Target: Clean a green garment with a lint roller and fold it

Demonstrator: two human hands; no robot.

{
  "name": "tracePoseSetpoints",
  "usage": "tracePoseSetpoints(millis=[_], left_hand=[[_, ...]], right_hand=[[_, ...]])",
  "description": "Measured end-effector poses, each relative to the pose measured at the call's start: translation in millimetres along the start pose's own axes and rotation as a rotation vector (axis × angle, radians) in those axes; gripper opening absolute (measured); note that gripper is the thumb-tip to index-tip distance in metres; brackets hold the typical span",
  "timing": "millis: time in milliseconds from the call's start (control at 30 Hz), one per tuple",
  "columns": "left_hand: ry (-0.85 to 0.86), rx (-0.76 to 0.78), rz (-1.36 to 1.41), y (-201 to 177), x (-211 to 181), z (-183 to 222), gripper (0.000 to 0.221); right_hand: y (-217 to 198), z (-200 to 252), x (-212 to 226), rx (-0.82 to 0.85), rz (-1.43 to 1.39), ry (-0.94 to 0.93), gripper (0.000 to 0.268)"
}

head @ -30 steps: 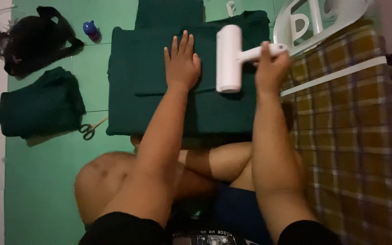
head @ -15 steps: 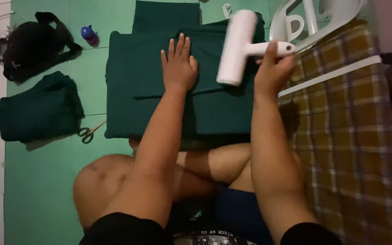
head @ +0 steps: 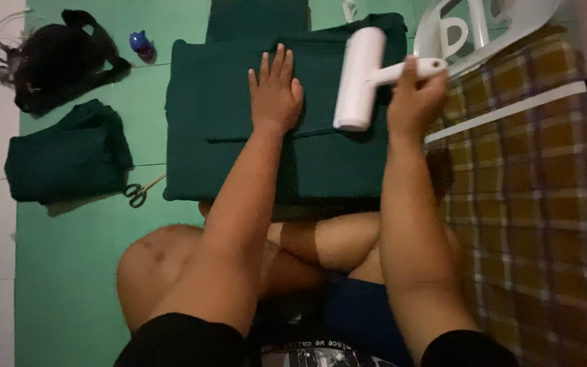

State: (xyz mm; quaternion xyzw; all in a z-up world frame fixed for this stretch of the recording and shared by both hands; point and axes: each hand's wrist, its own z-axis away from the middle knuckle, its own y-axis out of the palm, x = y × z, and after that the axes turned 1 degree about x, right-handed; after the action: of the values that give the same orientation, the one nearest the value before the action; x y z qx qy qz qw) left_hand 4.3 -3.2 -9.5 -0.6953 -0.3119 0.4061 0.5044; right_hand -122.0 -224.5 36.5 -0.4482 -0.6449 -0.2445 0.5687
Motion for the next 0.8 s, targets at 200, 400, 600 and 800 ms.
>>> tracePoseSetpoints(millis=[200, 400, 600, 800], left_hand=[[0.096, 0.102, 0.087, -27.0, -2.8, 37.1, 0.067], [0.228, 0.118, 0.031, -43.1, 10.0, 138.2, 0.063], [0.131, 0.167, 0.021, -59.1, 13.0, 201.1, 0.065], [0.078, 0.279, -0.016, -62.7, 11.5, 235.1, 0.068]], right_hand=[[-25.6, 4.2, 0.3, -0.203, -0.246, 0.030, 0.033], [-2.7, 58.5, -28.4, 0.230, -0.596, 0.307, 0.009], [-4.7, 86.9, -27.8, 0.353, -0.238, 0.017, 0.031], [-46.5, 147.4, 0.3, 0.387, 0.398, -0.415, 0.071]])
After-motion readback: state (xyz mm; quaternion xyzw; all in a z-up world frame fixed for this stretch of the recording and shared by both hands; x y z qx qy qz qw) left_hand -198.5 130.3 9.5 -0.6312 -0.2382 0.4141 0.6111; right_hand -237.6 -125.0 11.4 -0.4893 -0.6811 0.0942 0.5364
